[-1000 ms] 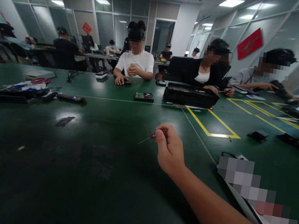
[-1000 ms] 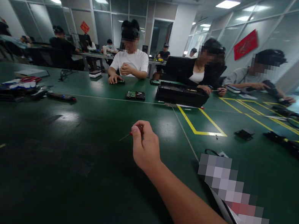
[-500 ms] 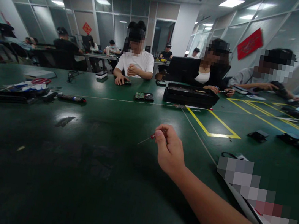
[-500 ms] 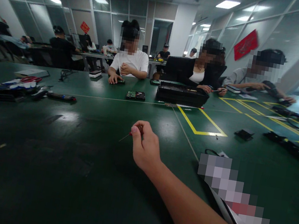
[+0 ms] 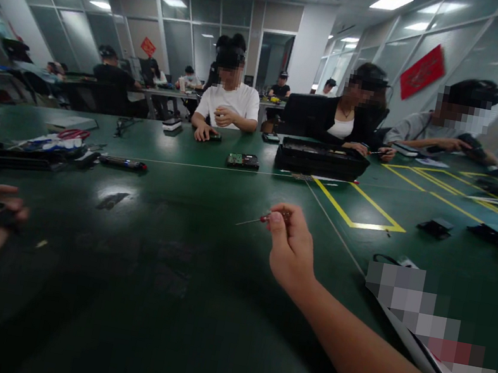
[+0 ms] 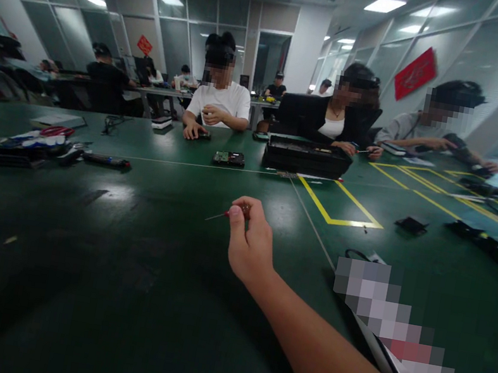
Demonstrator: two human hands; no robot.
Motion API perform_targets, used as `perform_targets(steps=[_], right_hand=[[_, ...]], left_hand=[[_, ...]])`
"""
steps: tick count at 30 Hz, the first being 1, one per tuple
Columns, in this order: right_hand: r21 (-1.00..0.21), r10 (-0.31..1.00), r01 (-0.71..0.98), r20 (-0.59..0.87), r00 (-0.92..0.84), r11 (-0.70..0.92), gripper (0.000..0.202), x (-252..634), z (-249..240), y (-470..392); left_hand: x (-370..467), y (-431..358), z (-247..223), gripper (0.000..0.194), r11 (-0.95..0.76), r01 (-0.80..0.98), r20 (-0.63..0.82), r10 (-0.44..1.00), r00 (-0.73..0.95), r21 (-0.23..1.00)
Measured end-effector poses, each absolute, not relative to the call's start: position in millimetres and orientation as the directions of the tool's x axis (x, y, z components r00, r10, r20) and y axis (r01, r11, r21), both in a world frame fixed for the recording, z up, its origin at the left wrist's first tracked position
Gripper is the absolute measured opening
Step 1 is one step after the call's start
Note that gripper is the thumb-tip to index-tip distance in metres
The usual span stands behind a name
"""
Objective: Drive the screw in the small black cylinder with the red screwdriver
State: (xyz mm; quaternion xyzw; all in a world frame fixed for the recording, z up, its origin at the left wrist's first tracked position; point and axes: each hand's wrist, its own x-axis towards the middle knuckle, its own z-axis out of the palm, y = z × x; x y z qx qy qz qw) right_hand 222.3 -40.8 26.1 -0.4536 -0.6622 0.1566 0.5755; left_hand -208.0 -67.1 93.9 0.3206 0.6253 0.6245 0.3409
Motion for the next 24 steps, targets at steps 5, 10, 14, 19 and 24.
perform_targets(steps=[5,10,14,19,24], right_hand=[[-0.782,0.794,0.337,0.593,0.138,0.525,0.017,224.2,24.7,-39.3],[-0.773,0.745,0.278,0.629,0.222,0.570,0.015,225.4,29.8,-40.8],[-0.743,0.681,0.205,0.667,0.303,0.637,0.017,223.4,36.3,-43.7],[-0.732,0.667,0.190,0.677,0.312,0.654,0.021,220.9,37.0,-47.6],[-0.702,0.672,0.295,0.710,0.212,0.648,0.018,223.4,32.9,-49.7]], left_hand=[[-117.1,-44.2,67.9,0.025,0.013,-0.285,-0.085,0.967,-0.242,0.958],[-14.8,-34.6,44.0,0.062,0.048,-0.178,-0.030,0.994,0.101,0.983],[31.8,-33.5,26.4,0.048,0.003,-0.060,0.013,0.964,0.267,0.998],[53.7,-36.9,12.5,0.039,-0.023,-0.039,0.038,0.902,0.431,0.999],[51.9,-41.0,4.9,0.043,-0.033,-0.079,0.066,0.881,0.469,0.996]])
